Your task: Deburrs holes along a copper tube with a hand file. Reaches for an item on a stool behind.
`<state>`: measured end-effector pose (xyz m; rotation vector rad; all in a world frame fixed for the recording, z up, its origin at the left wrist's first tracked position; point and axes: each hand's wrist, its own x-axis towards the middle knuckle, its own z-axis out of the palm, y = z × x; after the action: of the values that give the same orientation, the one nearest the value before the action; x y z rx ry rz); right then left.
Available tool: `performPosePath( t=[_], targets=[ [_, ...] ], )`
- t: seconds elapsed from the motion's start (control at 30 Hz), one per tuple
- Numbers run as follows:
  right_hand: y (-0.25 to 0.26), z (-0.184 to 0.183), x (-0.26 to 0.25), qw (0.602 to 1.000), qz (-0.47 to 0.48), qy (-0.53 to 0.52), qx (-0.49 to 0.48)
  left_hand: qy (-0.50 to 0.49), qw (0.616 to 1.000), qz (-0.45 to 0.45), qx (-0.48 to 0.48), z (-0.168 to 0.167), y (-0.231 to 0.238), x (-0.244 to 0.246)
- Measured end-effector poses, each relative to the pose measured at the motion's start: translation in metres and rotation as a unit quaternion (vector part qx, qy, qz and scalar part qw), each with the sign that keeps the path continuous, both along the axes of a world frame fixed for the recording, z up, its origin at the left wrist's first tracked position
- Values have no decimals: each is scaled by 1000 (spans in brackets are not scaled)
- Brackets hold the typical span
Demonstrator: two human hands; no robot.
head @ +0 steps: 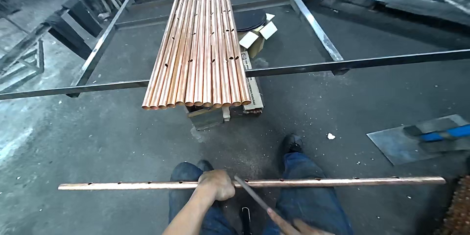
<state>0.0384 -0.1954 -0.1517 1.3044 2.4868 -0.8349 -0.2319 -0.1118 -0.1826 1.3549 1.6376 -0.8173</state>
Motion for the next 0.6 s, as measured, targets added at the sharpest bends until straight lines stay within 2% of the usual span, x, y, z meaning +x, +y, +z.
performPosePath(
  t=[0.17,0.33,0.47,0.6],
  targets=[
    [33,-1,-50,999,0,-38,-14,31,999,0,31,0,-3,6],
    [0,7,-15,999,-2,-39,23,31,999,1,27,0,-1,7],
    [38,-5,-43,998,-32,-55,-5,38,999,0,34,-3,4,4],
    [19,13,-26,998,-26,-52,-16,30,999,-5,37,-2,4,7]
  ],
)
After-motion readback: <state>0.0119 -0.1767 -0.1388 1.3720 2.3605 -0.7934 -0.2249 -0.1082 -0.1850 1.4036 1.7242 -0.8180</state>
